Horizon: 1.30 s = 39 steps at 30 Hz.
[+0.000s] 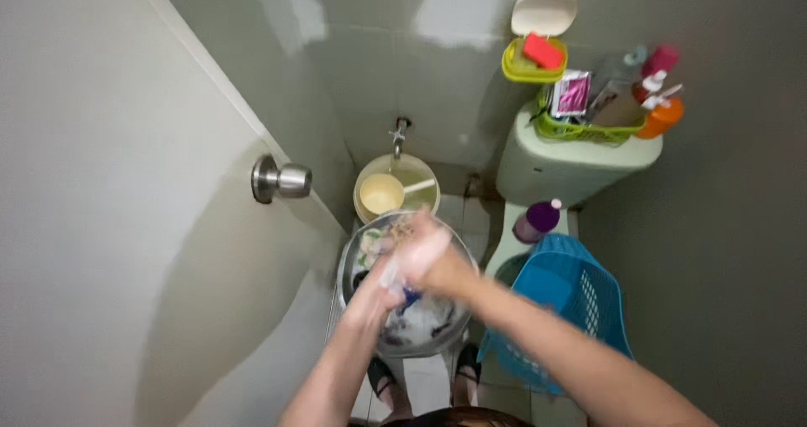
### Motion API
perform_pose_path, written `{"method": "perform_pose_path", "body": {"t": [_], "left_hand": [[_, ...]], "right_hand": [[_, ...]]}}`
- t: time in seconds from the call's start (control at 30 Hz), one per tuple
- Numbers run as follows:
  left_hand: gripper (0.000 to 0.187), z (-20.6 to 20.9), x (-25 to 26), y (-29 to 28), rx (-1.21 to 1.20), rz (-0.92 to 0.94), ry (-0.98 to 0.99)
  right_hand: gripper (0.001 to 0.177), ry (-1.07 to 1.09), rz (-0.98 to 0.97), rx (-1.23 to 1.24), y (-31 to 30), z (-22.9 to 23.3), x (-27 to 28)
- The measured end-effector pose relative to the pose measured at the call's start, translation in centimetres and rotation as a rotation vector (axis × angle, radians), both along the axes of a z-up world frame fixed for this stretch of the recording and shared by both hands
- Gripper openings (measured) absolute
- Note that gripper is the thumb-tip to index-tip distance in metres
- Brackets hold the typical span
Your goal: The person washes a blue cloth and a peach-colored cloth by hand in a soapy basin, using a small brush to scrub the items and then wringing them out.
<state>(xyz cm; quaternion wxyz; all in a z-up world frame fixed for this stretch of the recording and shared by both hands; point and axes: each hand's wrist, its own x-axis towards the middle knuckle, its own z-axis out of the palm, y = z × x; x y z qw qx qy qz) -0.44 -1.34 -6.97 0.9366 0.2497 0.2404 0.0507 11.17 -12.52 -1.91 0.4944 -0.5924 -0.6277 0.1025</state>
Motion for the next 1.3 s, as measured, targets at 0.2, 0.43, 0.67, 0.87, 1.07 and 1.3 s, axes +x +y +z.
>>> {"method": "perform_pose_path", "body": {"t": [0.2, 0.43, 0.67, 0.87, 1.07, 1.3], "left_hand": [[0.031, -3.2, 0.1, 0.8, 0.089, -0.099, 0.120], [0.034, -20.0, 1.2, 4.6, 1.803, -0.235, -0.091], [0.046, -30.3, 0.2, 4.5, 1.049, -0.670, 0.722], [0.053, -38.3, -2.8, -1.5, 1.485, -0.464, 0.403], [0.063, -40.4, -4.7, -5.3, 1.554, -1.031, 0.388], [0.034, -46.4, -4.9, -6.1, 1.431, -1.168, 0.428]], "right_hand": [[0.059, 0.319, -0.341, -0.777, -0.2, -11.6, 8.3], [0.063, 1.492, -0.249, -0.982, -1.0, -28.5, 9.9], [0.058, 1.567, -0.394, -0.885, -1.1, -37.5, 10.0], [0.063, 0.593, -0.721, -0.897, 2.5, -40.8, 9.9], [0.061, 0.251, -0.677, -1.150, 2.1, -36.6, 8.2], [0.046, 0.367, -0.531, -0.922, 0.6, -28.4, 5.3]]}}
